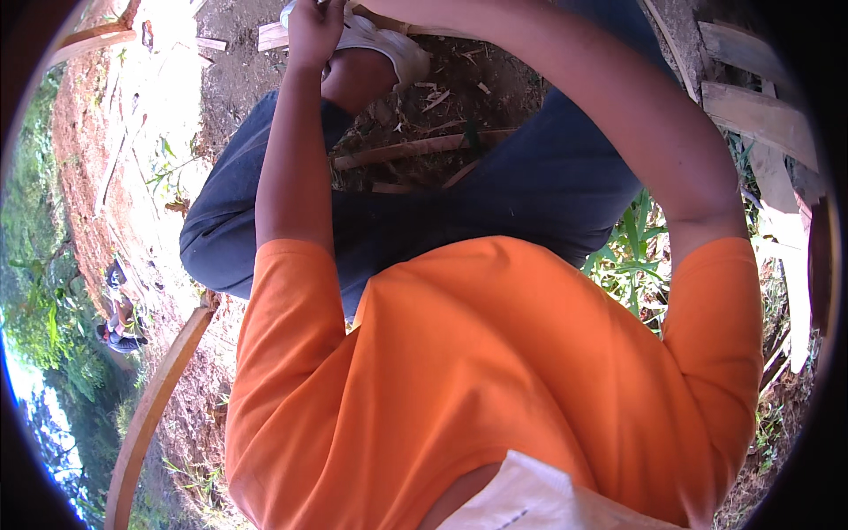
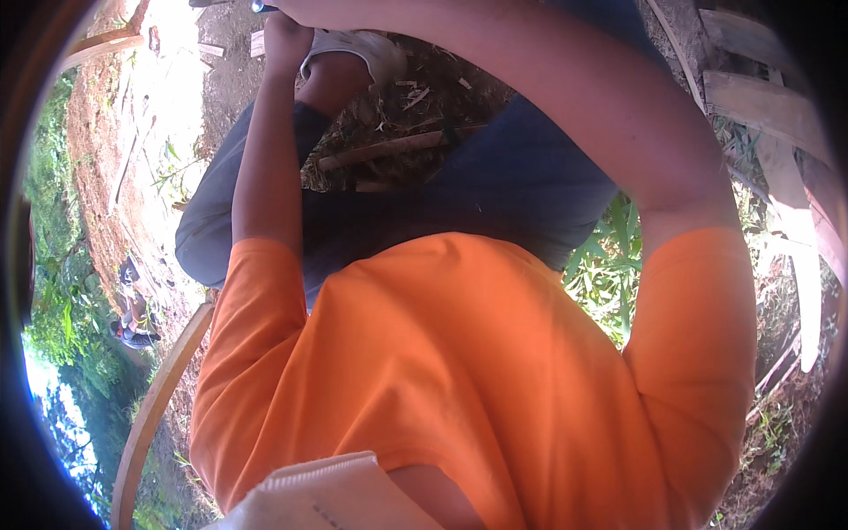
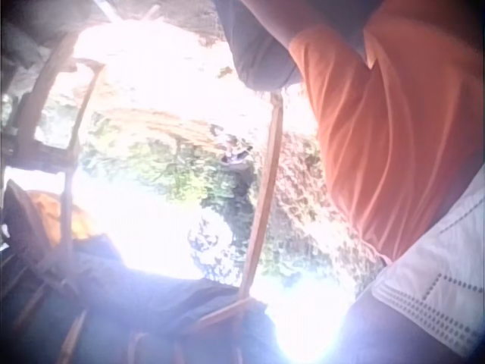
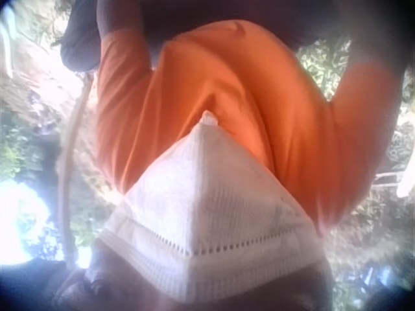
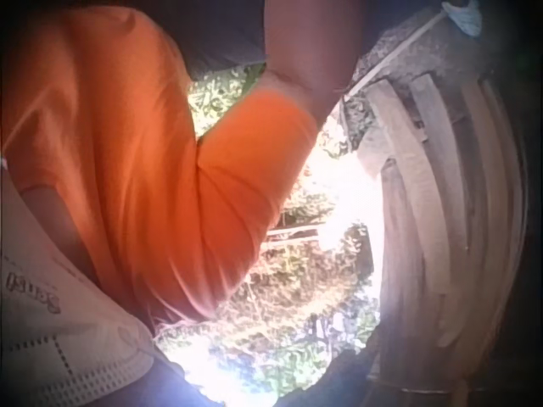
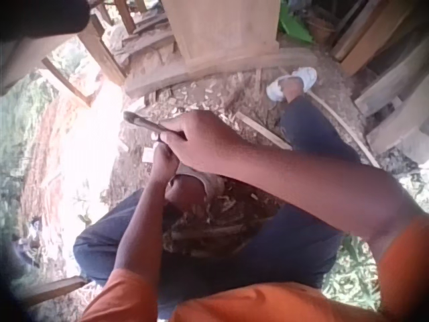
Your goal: The person sits cross-legged on the ground and carves a small piece of wood using a chisel and a hammer. They repeatedly strike the chisel to shape the wood, occasionally adjusting its position and clearing away wood shavings.
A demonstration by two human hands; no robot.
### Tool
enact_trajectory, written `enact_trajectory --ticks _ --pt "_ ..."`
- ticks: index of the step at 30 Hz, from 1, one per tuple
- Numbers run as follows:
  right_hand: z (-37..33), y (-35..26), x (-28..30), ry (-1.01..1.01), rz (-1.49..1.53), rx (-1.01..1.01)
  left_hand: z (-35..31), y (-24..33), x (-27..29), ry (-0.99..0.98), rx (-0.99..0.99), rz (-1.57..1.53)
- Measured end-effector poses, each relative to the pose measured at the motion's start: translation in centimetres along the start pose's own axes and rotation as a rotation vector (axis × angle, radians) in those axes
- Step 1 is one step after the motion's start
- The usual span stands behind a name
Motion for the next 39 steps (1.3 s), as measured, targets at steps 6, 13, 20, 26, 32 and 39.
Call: enact_trajectory --ticks 6,13,20,26,32,39 --pt "0.6 0.2 -0.8 -0.125 -0.191 -0.020 -1.0 -3.8 0.0 -0.188 0.314 0.195" --pt "0.3 1.0 -0.9 -0.101 -0.028 -0.068 -1.4 -5.6 2.2 -0.023 0.351 0.135" --pt "-0.1 0.7 -0.8 -0.110 0.420 -0.466 -3.6 -11.6 4.4 0.337 0.866 -0.508" --pt "-1.7 3.5 3.6 0.110 0.448 -0.611 -2.4 -11.1 2.0 0.465 0.867 -0.735" --pt "-3.6 5.6 4.3 0.094 0.371 -0.650 1.2 -3.6 1.1 0.055 0.321 -0.044" --pt "-3.2 3.9 5.5 0.109 0.453 -0.554 1.4 -1.2 -1.0 -0.106 0.071 0.414"
Point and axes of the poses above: each hand's wrist, its own z-axis towards the middle knuckle, its own x-axis out of the back of the hand, y = z × x, the point moved 8 cm from there along z, towards the middle knuckle, and after that the axes turned 14 degrees about y, right-handed, at the moved point
